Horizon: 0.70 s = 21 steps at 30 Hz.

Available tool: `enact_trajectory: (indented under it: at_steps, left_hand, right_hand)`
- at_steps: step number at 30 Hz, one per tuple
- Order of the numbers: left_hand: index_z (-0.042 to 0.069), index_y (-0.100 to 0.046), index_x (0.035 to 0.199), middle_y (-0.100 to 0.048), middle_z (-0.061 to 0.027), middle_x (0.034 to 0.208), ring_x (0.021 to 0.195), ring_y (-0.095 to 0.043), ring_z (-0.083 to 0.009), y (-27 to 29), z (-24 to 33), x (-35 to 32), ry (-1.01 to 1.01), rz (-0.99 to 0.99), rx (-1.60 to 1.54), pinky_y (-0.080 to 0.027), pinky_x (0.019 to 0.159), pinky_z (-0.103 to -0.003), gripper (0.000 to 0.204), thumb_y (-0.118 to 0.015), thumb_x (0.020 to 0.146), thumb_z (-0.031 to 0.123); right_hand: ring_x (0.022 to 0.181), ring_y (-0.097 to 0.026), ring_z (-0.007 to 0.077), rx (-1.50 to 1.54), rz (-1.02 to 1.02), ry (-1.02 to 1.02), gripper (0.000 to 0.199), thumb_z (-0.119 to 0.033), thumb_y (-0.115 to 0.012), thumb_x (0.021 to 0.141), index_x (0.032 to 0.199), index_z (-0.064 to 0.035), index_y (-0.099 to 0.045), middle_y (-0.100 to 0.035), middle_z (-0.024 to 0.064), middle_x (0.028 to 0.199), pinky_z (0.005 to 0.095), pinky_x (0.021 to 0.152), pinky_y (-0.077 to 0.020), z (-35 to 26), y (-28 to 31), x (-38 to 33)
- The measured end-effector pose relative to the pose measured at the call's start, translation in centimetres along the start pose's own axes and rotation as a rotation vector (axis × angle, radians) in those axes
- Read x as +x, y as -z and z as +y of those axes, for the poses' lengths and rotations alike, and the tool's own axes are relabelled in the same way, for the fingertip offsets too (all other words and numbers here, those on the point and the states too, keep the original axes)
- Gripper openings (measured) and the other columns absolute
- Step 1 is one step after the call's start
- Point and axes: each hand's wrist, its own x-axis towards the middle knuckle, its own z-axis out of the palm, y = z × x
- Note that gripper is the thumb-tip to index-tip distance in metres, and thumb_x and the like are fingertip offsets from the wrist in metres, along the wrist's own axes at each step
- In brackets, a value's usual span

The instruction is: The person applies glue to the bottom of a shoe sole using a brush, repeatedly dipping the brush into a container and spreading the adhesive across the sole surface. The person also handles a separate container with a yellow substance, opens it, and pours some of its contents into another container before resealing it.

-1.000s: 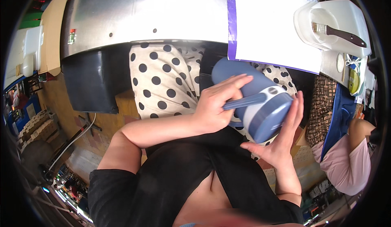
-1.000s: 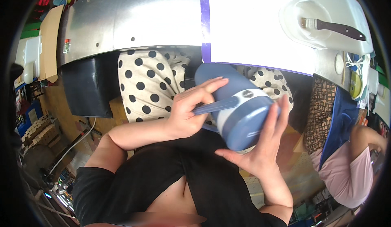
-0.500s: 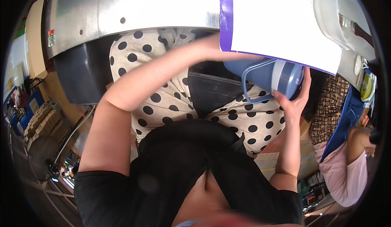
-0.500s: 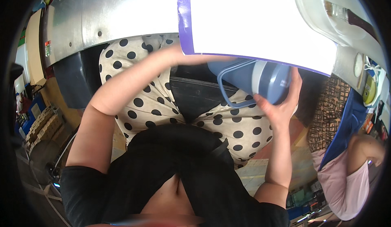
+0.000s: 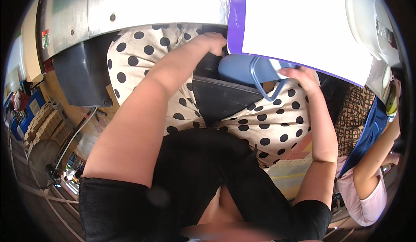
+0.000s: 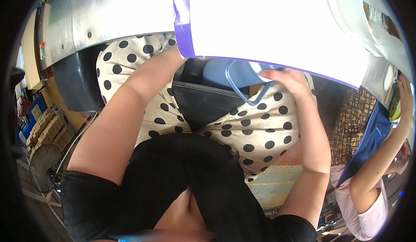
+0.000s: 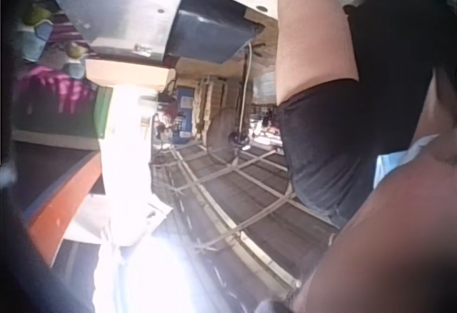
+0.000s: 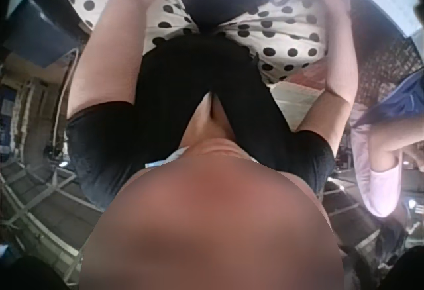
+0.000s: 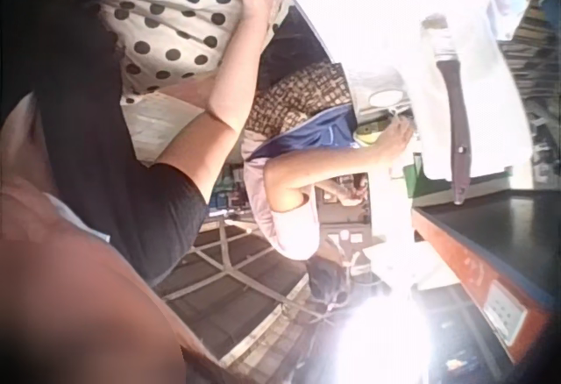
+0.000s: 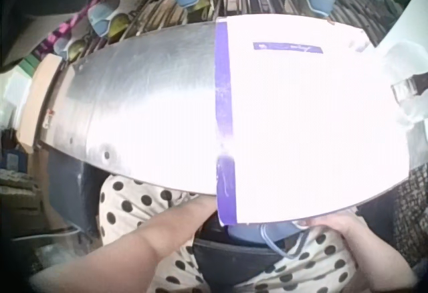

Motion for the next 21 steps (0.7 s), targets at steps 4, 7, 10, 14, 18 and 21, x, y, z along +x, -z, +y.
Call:
enact_trajectory:
  at_steps: [4, 7, 10, 14, 18, 21]
  left_hand:
    - [0.008, -0.062, 0.135, -0.067, -0.0162, 0.131, 0.127, -0.059, -0.0324, -0.4, -0.7, 0.1, -0.085, 0.07, -0.021, -0.046, 0.108, -0.045, 0.062, -0.068, 0.088, 0.048]
    - [0.009, -0.062, 0.136, -0.067, -0.0161, 0.13, 0.132, -0.053, -0.0317, 0.3, -1.5, -0.4, -0.06, 0.025, -0.125, -0.042, 0.109, -0.049, 0.067, -0.059, 0.089, 0.056]
    - [0.011, -0.062, 0.137, -0.067, -0.016, 0.13, 0.136, -0.048, -0.031, 1.7, -2.1, -1.7, -0.026, -0.059, -0.35, -0.037, 0.111, -0.054, 0.073, -0.05, 0.089, 0.064]
    - [0.013, -0.062, 0.139, -0.068, -0.0159, 0.129, 0.142, -0.042, -0.0301, 3.1, -1.4, -4.3, -0.024, -0.252, -0.64, -0.031, 0.113, -0.06, 0.083, -0.039, 0.089, 0.075]
    - [0.016, -0.062, 0.14, -0.068, -0.0157, 0.129, 0.148, -0.035, -0.0292, 3.6, -0.6, -7.1, -0.026, -0.346, -0.844, -0.025, 0.116, -0.066, 0.093, -0.027, 0.089, 0.086]
    - [0.009, -0.059, 0.141, -0.067, -0.017, 0.131, 0.156, -0.012, -0.0282, 3.8, -0.8, -8.3, 0.006, -0.319, -0.957, -0.012, 0.119, -0.068, 0.106, -0.023, 0.086, 0.092]
  right_hand:
    - [0.123, -0.056, 0.0361, -0.319, -0.036, 0.279, 0.094, -0.037, -0.087, 0.057, 0.136, 0.0018, -0.054, -0.058, 0.0234, 0.131, 0.0431, 0.109, -0.0426, -0.8, -4.5, 1.3]
    - [0.123, -0.058, 0.0398, -0.541, -0.133, 0.348, 0.094, -0.04, -0.087, 0.058, 0.139, -0.0052, -0.054, -0.059, 0.0245, 0.131, 0.0449, 0.105, -0.0459, -0.8, -6.7, 2.4]
    - [0.121, -0.06, 0.0377, -0.542, -0.266, 0.319, 0.088, -0.044, -0.086, 0.065, 0.139, -0.0068, -0.055, -0.063, 0.0217, 0.129, 0.0445, 0.104, -0.0472, -0.8, -7.2, 3.7]
    - [0.124, -0.06, 0.0355, -0.381, -0.346, 0.354, 0.084, -0.051, -0.083, 0.076, 0.141, -0.007, -0.054, -0.063, 0.0191, 0.133, 0.0424, 0.106, -0.0464, -0.3, -7.9, 4.5]
    - [0.127, -0.059, 0.0329, -0.234, -0.402, 0.248, 0.082, -0.054, -0.08, 0.08, 0.143, -0.0089, -0.054, -0.062, 0.0179, 0.136, 0.0412, 0.108, -0.0456, -0.2, -8.5, 4.9]
    - [0.131, -0.055, 0.034, -0.298, -0.433, 0.314, 0.087, -0.046, -0.084, 0.079, 0.147, -0.0067, -0.046, -0.058, 0.0193, 0.14, 0.0414, 0.109, -0.0436, -0.8, -9.1, 5.1]
